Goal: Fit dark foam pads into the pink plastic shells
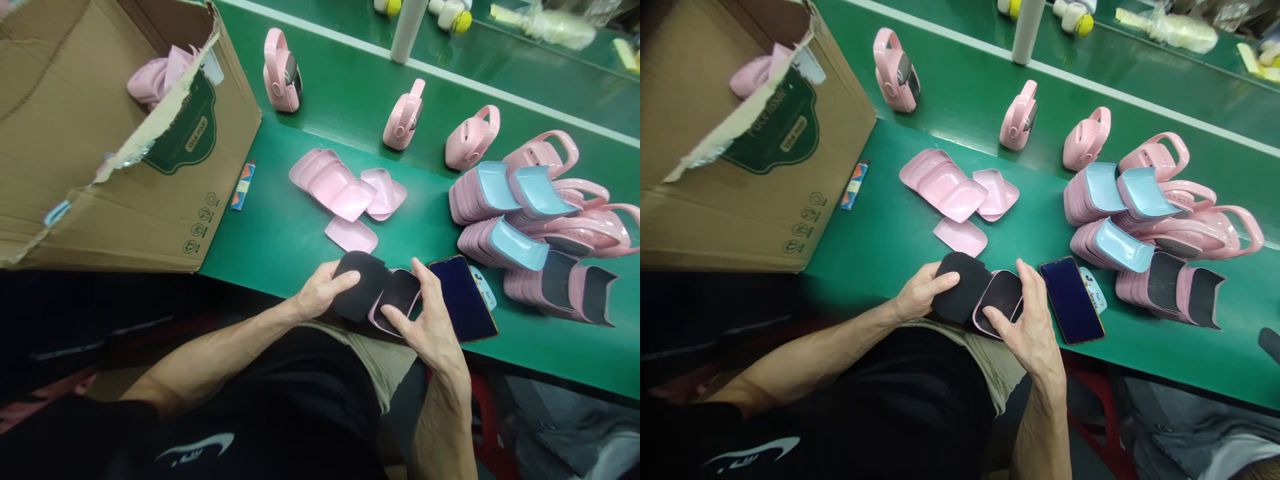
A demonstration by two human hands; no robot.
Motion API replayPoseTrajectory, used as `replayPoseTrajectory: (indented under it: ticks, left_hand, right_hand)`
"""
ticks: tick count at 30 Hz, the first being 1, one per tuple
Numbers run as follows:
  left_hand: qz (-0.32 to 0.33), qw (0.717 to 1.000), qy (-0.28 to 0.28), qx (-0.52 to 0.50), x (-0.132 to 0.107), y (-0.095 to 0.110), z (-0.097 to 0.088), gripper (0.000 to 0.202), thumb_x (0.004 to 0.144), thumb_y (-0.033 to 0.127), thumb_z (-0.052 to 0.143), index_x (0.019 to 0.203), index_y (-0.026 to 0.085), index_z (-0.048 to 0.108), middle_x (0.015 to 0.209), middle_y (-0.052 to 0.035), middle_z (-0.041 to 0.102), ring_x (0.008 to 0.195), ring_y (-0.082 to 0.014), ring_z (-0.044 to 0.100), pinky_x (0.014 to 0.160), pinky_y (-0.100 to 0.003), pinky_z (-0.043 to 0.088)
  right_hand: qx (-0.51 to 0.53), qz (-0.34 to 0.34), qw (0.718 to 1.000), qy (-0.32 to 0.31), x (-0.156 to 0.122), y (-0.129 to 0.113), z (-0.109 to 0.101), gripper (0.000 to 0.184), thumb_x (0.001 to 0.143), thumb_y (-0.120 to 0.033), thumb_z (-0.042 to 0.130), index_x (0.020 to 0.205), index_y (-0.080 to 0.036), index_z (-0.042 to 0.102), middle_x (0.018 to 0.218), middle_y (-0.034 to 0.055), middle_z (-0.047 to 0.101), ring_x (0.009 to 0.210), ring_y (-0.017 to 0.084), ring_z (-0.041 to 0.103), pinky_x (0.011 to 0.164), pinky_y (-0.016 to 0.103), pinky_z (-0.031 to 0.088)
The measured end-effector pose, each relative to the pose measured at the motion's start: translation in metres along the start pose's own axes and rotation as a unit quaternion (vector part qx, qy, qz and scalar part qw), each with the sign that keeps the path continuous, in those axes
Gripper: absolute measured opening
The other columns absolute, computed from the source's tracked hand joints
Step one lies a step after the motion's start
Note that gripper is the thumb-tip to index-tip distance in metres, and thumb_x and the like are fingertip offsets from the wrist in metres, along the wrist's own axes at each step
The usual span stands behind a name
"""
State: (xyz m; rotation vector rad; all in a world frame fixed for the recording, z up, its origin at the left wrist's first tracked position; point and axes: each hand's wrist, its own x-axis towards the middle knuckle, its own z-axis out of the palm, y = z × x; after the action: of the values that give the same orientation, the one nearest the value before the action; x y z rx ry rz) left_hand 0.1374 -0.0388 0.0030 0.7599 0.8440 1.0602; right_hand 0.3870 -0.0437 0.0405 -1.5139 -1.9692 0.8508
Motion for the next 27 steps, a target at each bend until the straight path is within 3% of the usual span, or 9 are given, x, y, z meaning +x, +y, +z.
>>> replayPoseTrajectory:
  ticks: [5,12,16,19,23,27]
  left_hand:
    - [-0.009,1.000,0.009,-0.006,0.000,-0.001,0.000,0.052,0.095,0.050,0.082,0.131,0.012,0.079,0.108,-0.0141,0.083,0.100,-0.0271,0.079,0.080,-0.029,0.062]
    - [-0.005,1.000,0.006,-0.011,-0.001,0.000,0.002,0.053,0.094,0.051,0.083,0.129,0.012,0.080,0.106,-0.0135,0.083,0.099,-0.0261,0.079,0.079,-0.027,0.061]
    - [-0.010,1.000,0.008,-0.007,0.000,0.001,0.002,0.054,0.094,0.053,0.083,0.129,0.011,0.080,0.104,-0.0136,0.082,0.096,-0.0257,0.078,0.077,-0.027,0.061]
    - [-0.009,1.000,0.011,0.000,0.000,0.000,0.001,0.054,0.094,0.053,0.083,0.128,0.011,0.080,0.103,-0.0134,0.082,0.096,-0.0252,0.078,0.078,-0.028,0.060]
    - [-0.007,1.000,0.012,-0.002,0.000,-0.001,0.000,0.053,0.093,0.052,0.083,0.127,0.011,0.080,0.104,-0.0138,0.082,0.098,-0.0262,0.077,0.080,-0.029,0.061]
    - [-0.011,1.000,0.014,-0.004,0.000,-0.001,0.001,0.055,0.092,0.053,0.084,0.126,0.010,0.080,0.104,-0.0145,0.082,0.096,-0.0265,0.078,0.077,-0.029,0.060]
  right_hand:
    - [0.040,0.036,0.998,0.044,0.004,0.003,0.003,0.074,0.101,-0.053,0.072,0.166,-0.030,0.045,0.158,0.0135,0.055,0.142,0.033,0.059,0.115,0.056,0.056]
    - [0.052,0.046,0.995,0.068,0.006,0.005,0.009,0.065,0.100,-0.050,0.074,0.157,-0.027,0.056,0.153,0.0128,0.060,0.141,0.031,0.060,0.116,0.054,0.054]
    - [0.074,0.065,0.993,0.068,0.005,0.005,0.005,0.063,0.100,-0.052,0.073,0.156,-0.026,0.058,0.152,0.0126,0.063,0.137,0.030,0.063,0.103,0.047,0.060]
    - [0.088,0.074,0.990,0.083,0.006,0.006,0.003,0.049,0.105,-0.052,0.066,0.147,-0.026,0.067,0.147,0.0109,0.067,0.128,0.028,0.068,0.095,0.043,0.062]
    - [0.087,0.049,0.988,0.116,0.010,0.007,0.005,0.033,0.107,-0.048,0.063,0.125,-0.025,0.079,0.134,0.0089,0.075,0.128,0.027,0.069,0.099,0.041,0.061]
    - [0.090,0.047,0.986,0.130,0.013,0.006,0.006,0.031,0.106,-0.048,0.064,0.118,-0.025,0.082,0.129,0.0090,0.077,0.125,0.027,0.070,0.104,0.045,0.060]
